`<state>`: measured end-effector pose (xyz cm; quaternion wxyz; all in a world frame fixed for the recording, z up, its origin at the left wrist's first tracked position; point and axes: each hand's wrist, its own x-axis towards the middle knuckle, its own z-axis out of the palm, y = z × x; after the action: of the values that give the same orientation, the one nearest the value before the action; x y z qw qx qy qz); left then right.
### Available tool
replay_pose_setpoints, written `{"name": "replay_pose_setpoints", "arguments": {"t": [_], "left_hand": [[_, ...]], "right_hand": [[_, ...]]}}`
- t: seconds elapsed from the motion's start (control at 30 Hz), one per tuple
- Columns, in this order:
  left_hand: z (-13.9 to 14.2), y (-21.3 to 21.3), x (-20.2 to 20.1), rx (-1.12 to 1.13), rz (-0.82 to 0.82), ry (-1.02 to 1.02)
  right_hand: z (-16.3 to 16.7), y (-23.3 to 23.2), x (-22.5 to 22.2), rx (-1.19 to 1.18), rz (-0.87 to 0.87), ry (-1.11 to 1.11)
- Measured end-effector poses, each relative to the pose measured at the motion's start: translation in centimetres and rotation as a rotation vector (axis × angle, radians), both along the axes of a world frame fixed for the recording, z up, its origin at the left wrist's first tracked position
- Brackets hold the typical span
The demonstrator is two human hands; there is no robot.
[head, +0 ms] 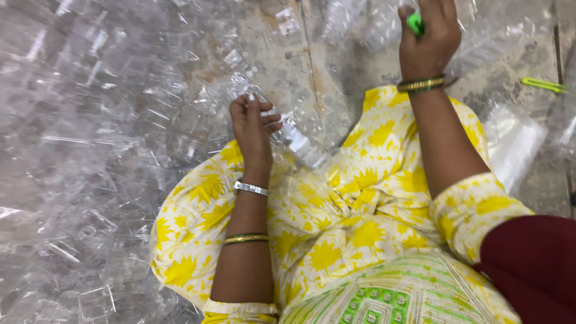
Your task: The person sits on the floor among piles of clear plastic boxes and trims excess plastic from the edges of the boxes using a green utility knife, working on one box at a time on their lap and setting finished boxes aside.
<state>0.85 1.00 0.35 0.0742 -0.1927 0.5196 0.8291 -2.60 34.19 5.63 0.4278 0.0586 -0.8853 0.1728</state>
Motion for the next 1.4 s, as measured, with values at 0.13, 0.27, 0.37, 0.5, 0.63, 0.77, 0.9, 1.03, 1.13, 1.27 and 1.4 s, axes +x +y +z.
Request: {"name": "replay_pose_setpoints", "arguments": {"t": [0.13, 0.27, 0.37, 0.5, 0.63, 0.77, 0.9, 1.03, 1.13, 1.27, 1.4], "left_hand": [[-1.6, 0.4, 0.3, -0.003, 0.072, 0.071], [-3.9, 0.6, 0.3, -0.007, 0.114, 0.092], [-4.8, 1.0, 0.0, -0.034, 0.14, 0.124], [-4.4, 2.0, -0.1, -0.166, 0.154, 0.146], [-3.5, 2.5, 0.0, -0.291, 0.123, 0.119], [-2.6, 2.5, -0.3, -0.301, 0.122, 0.117], [-1.7, 2.3, -0.5, -0.191, 0.16, 0.086], [-1.2, 2.3, -0.1, -0.086, 0.076, 0.039], [-1.1, 2.5, 0.3, 0.198, -0.173, -0.056], [-1.1, 2.3, 0.5, 0.159, -0.204, 0.011], [-0.5, 2.2, 0.6, 0.133, -0.264, -0.061]], "right_hand": [[-0.9, -6.3, -0.7, -0.166, 0.228, -0.225], [-4.4, -12.3, -2.8, -0.141, 0.228, -0.448], [-6.4, -15.2, -6.7, -0.099, 0.111, -0.367], [-8.1, -16.5, -10.5, -0.403, -0.093, -0.635], [-8.7, -15.2, -10.6, -0.638, -0.103, -0.599], [-8.4, -14.4, -9.5, -0.957, 0.026, -0.637], [-4.5, -13.9, -4.2, -1.111, 0.18, -0.871], [-0.5, -13.1, 2.8, -1.161, 0.321, -1.034], [0.6, -13.1, 5.4, -1.181, 0.333, -1.027], [0.2, -12.6, 5.5, -1.211, 0.306, -0.987], [-1.0, -11.9, 5.3, -1.215, 0.336, -0.983]]}}
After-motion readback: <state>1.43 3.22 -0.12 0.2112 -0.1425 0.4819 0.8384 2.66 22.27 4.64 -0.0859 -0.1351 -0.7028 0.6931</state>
